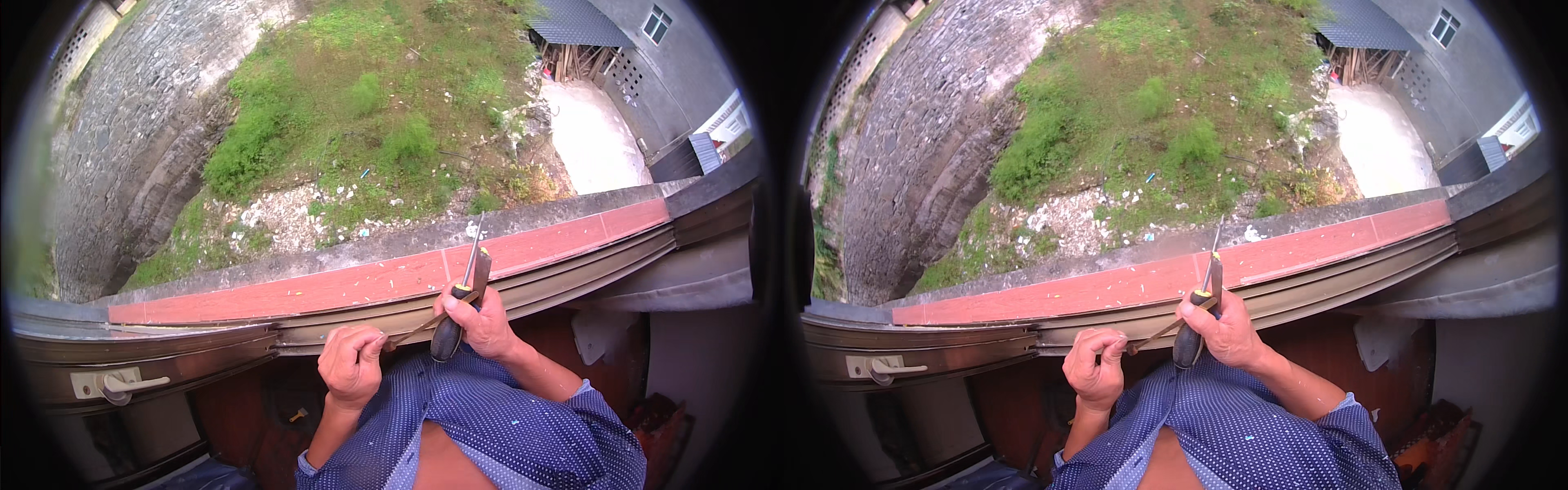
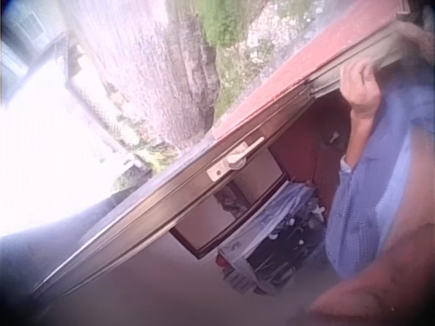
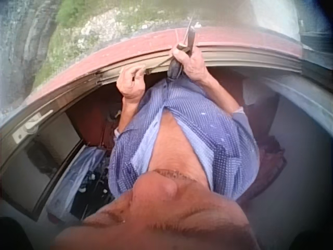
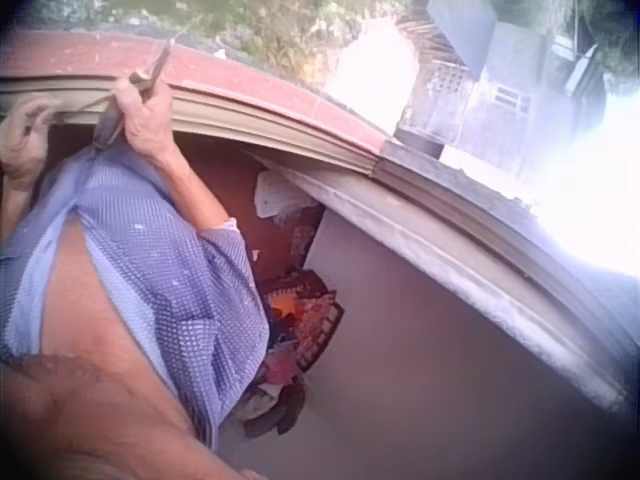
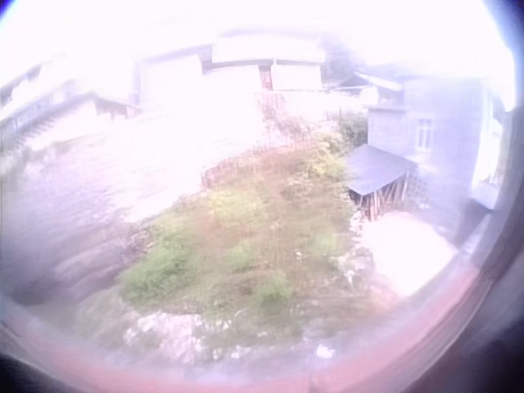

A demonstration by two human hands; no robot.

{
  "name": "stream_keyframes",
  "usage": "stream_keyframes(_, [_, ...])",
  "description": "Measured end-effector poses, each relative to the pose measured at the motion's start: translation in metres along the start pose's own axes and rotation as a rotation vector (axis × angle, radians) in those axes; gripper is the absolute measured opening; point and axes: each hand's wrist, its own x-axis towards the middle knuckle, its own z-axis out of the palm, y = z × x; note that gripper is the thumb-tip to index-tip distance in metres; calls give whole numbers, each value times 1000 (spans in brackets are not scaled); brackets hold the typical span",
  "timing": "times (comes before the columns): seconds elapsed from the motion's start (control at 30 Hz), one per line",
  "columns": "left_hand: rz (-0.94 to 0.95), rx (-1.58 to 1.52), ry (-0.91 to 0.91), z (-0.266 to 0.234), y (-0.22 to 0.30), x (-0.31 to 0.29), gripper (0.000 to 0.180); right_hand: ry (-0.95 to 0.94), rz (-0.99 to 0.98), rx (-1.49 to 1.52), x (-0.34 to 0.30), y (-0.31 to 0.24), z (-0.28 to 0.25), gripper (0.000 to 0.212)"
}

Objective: The person uses a utility knife to scrape debris from a window frame, then washes a cloth in a bucket of water and wipes the window frame with the cloth.

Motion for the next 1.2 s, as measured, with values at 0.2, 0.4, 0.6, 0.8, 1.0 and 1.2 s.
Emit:
stream_keyframes(0.2, [-265,-77,45,-10,-21,12,6,-47,-77,-153,12,8,17,30])
stream_keyframes(0.4, [-411,-193,2,-9,-36,28,11,-71,-156,-223,13,12,22,28])
stream_keyframes(0.6, [-427,-224,-70,-11,-47,36,13,-48,-207,-233,15,18,29,33])
stream_keyframes(0.8, [-433,-234,-71,-7,-55,34,10,-48,-219,-305,21,29,30,39])
stream_keyframes(1.0, [-400,-217,-35,4,-79,29,5,-45,-47,-292,10,14,19,38])
stream_keyframes(1.2, [-377,34,-73,13,-88,34,20,-29,-133,-118,32,34,26,28])
